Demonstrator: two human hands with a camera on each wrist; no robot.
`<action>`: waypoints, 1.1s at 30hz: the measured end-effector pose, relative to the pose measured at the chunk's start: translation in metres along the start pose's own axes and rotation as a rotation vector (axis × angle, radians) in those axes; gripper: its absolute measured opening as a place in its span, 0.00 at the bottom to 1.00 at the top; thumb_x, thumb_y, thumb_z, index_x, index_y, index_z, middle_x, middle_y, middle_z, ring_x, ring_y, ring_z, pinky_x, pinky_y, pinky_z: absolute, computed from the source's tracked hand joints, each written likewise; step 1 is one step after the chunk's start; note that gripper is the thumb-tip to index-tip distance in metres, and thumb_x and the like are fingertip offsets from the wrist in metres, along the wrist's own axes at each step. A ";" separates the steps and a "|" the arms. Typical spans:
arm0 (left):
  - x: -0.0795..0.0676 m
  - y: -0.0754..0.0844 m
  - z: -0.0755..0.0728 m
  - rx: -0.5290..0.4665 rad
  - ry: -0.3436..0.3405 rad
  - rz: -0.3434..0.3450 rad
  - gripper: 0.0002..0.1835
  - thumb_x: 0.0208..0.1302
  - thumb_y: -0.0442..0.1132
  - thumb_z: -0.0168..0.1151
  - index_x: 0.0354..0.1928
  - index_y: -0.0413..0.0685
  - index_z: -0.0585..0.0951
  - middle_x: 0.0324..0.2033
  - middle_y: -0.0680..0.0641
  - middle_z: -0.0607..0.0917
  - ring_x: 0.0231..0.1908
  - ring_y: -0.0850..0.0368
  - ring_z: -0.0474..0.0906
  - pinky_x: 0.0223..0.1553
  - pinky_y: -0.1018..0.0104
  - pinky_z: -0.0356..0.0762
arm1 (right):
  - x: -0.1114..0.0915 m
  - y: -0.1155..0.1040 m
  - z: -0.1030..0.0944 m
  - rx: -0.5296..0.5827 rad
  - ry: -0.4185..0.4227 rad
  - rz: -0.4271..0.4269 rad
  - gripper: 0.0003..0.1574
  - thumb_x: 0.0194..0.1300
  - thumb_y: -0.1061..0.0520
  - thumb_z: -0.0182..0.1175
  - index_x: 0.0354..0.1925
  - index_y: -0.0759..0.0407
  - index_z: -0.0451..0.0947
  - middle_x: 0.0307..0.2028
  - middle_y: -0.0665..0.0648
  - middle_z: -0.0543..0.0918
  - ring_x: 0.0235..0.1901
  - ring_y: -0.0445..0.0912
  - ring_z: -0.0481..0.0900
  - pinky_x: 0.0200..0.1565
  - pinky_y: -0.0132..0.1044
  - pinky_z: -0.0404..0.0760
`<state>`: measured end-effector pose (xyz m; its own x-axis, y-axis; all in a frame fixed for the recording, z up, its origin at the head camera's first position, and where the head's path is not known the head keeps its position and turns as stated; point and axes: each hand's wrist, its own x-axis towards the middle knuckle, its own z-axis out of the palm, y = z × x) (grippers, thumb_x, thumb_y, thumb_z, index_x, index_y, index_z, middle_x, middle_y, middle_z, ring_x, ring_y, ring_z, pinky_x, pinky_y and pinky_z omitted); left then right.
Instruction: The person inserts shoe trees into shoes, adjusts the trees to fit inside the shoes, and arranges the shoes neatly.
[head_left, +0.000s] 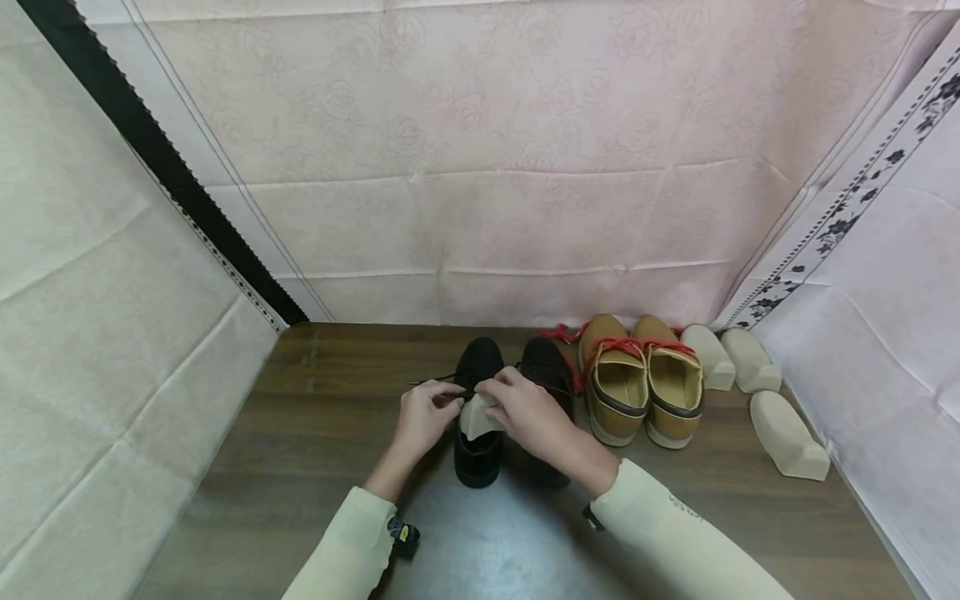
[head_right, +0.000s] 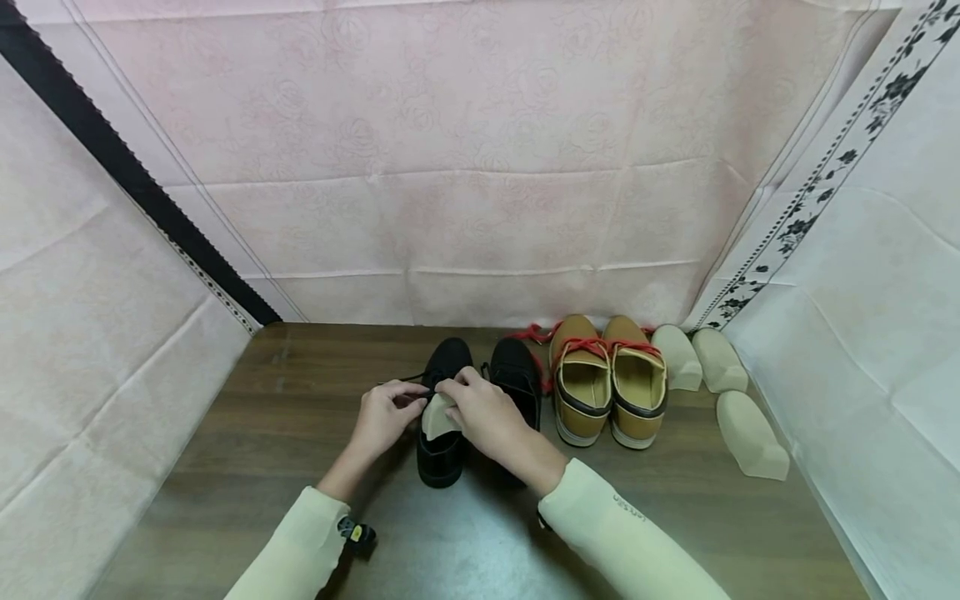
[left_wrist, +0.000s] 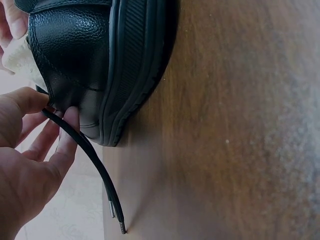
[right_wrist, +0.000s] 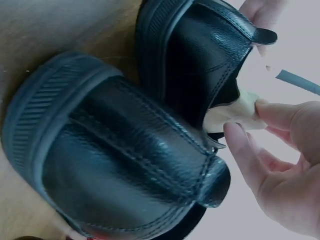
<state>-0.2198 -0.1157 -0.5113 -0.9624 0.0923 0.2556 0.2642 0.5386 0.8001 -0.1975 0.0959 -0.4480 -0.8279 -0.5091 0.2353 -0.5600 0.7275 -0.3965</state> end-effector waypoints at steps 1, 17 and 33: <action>0.000 0.000 0.000 -0.002 -0.001 0.000 0.06 0.65 0.33 0.70 0.42 0.48 0.91 0.40 0.46 0.89 0.37 0.56 0.86 0.40 0.62 0.87 | 0.000 0.000 0.000 0.004 0.000 -0.006 0.20 0.70 0.55 0.68 0.59 0.50 0.81 0.50 0.55 0.82 0.43 0.46 0.84 0.41 0.39 0.86; 0.001 0.003 -0.002 0.006 0.002 0.001 0.06 0.65 0.33 0.71 0.41 0.48 0.91 0.39 0.46 0.89 0.37 0.56 0.87 0.40 0.61 0.87 | 0.001 -0.001 0.010 0.074 0.070 0.024 0.18 0.69 0.56 0.69 0.56 0.52 0.81 0.42 0.53 0.78 0.33 0.40 0.78 0.33 0.30 0.80; 0.000 0.003 0.000 0.022 0.005 0.005 0.06 0.64 0.34 0.71 0.41 0.48 0.91 0.40 0.46 0.89 0.37 0.56 0.87 0.40 0.61 0.87 | 0.001 0.003 0.023 0.034 0.052 0.026 0.19 0.69 0.54 0.68 0.58 0.51 0.81 0.42 0.53 0.76 0.34 0.42 0.79 0.35 0.33 0.82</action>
<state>-0.2193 -0.1143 -0.5087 -0.9607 0.0907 0.2625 0.2675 0.5561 0.7869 -0.1993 0.0865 -0.4694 -0.8433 -0.4649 0.2696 -0.5373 0.7238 -0.4329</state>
